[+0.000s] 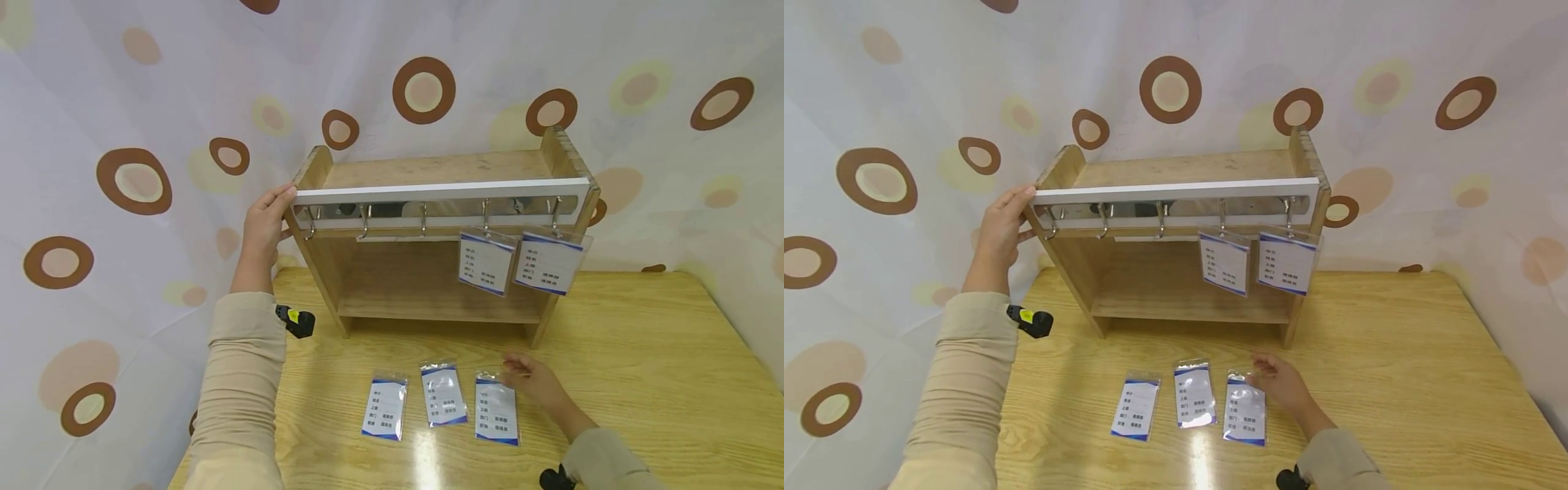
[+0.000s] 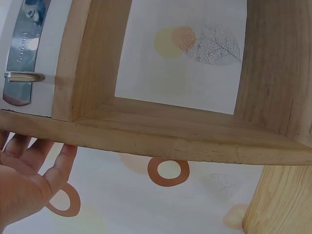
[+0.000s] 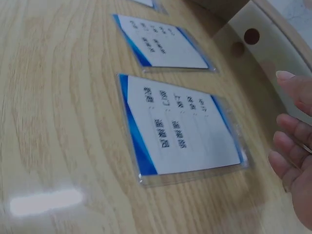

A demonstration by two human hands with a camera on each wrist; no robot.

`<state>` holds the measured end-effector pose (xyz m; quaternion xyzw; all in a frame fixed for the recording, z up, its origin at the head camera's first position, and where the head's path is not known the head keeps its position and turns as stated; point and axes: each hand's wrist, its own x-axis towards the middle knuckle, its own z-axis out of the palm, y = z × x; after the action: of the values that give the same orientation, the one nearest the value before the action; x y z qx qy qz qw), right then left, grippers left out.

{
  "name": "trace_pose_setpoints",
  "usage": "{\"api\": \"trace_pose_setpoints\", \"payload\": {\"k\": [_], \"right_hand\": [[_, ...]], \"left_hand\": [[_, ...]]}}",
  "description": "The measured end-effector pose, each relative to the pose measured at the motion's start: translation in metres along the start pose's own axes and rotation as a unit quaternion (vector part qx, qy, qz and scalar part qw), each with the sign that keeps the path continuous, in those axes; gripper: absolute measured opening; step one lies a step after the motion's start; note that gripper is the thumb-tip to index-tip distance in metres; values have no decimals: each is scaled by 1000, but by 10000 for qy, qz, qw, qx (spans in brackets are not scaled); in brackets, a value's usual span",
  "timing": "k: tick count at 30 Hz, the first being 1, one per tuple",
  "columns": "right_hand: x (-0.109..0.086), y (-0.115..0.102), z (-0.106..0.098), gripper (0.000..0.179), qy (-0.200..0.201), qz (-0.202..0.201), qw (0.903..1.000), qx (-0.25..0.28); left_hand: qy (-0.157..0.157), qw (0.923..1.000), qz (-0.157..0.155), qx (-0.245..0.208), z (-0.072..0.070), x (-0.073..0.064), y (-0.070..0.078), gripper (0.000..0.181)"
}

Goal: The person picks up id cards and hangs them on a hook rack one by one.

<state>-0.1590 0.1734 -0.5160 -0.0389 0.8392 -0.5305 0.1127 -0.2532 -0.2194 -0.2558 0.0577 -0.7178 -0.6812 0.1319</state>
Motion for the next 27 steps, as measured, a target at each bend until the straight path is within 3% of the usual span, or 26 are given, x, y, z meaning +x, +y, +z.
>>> {"api": "trace_pose_setpoints", "payload": {"k": [6, 13, 27], "right_hand": [[3, 12, 2, 59, -204, 13, 9984, -531], [7, 21, 4, 59, -96, -258, 9890, -1453], [6, 26, 13, 63, 83, -745, 9688, -2363]], "left_hand": [[-6, 10000, 43, 58, 0, 0, 1, 41], [22, 10000, 40, 71, 1, 0, 1, 40], [9, 10000, 31, 92, 0, -1, 0, 39]]}}
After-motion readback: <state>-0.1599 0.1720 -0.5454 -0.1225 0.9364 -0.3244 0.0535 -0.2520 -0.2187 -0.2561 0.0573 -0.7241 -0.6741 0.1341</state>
